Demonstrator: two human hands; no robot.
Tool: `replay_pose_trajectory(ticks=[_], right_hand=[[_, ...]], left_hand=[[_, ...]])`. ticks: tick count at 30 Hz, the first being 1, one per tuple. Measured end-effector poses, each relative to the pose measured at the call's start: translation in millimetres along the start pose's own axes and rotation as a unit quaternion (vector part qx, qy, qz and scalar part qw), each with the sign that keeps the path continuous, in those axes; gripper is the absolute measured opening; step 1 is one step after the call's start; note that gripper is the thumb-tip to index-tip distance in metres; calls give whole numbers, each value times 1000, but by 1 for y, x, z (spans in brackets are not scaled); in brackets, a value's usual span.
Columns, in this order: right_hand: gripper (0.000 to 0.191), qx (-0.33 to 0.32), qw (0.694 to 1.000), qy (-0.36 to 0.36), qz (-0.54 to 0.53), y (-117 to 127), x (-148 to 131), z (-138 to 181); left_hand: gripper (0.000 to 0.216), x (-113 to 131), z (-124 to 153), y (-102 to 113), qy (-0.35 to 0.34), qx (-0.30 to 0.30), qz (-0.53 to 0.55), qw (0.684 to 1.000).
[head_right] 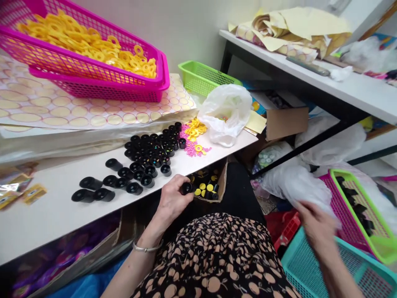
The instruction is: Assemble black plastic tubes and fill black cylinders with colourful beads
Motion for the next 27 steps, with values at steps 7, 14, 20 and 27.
replay_pose_trajectory(ticks=[7,14,20,27], right_hand=[[44,-473,816,-16,-332,-212,-130,56],[35,-482,780,-65,-394,-256,-133,45],[44,-491,759,-124,-409,-270,-128,31],[29,-338,890,240,-191,-256,-144,-76]], left_hand=[[24,12,-8,-3,-61,70,-3,996],[28,8,-24,-5,-35,150,4,988],[28,-3,-47,-17,9,154,36,987],[17,-15,-66,-12,29,192,2,981]])
Point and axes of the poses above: each hand's wrist, its own z-axis away from the middle knuckle, its own y-axis out of the back of the hand, x = y × z, the point moved 5 cm from there along -z, towards the middle knuckle, and after that the axes turned 15 degrees about y, right-handed, at the moved point
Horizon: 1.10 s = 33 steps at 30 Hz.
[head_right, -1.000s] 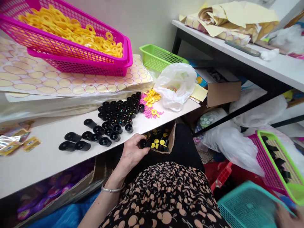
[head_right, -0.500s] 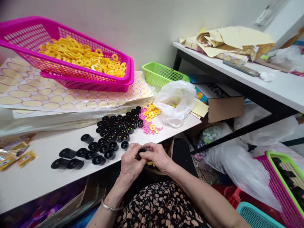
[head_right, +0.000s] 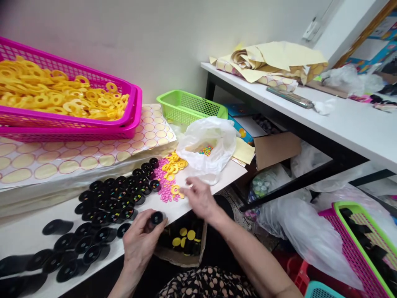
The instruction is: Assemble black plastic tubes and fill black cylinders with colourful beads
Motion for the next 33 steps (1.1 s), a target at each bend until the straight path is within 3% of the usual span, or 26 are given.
replay_pose_trajectory(ticks=[2,4,6,9,12,13,15,18,19,21,24,26,29,31,33], right_hand=[[20,84,982,90,145,42,9,-38],[18,108,951,109,269,72,27,-74],[18,71,922,103,367,87,47,-104],[17,48,922,105,371,87,58,-125],[16,81,914,210,337,63,28,-117],[17,64,913,259,307,46,14,-110],[18,-40,913,334,230,5,-12,-90],[19,-190,900,357,163,-52,-33,-61],[19,-204,900,350,159,-61,-34,-55],[18,-167,915,331,156,-62,-35,-50],[20,-89,944,287,138,-38,-32,-46],[18,-149,955,235,106,-30,-27,-36],[31,-293,941,155,62,-44,-18,-5],[49,-299,940,144,79,-61,-16,17],[65,-243,944,170,144,-79,-19,36]], left_hand=[[19,-3,-3,0,12,23,-16,1000],[18,-3,-4,-1,17,33,-25,999],[17,-2,-3,-5,19,36,-32,999],[23,-4,2,-8,25,48,-48,997],[33,-8,6,-10,25,50,-66,996],[35,-10,7,-11,24,50,-71,996],[38,-13,9,-12,23,52,-76,995],[42,-16,15,-10,6,66,-83,994],[42,-16,19,-8,-3,74,-91,993],[37,-15,31,-1,-34,93,-119,988],[31,-10,58,22,-106,148,-173,968],[36,-14,77,47,-127,211,-196,949],[50,-33,95,99,-101,344,-183,915],[56,-51,95,136,-68,429,-158,887],[58,-70,87,171,-9,489,-108,865]])
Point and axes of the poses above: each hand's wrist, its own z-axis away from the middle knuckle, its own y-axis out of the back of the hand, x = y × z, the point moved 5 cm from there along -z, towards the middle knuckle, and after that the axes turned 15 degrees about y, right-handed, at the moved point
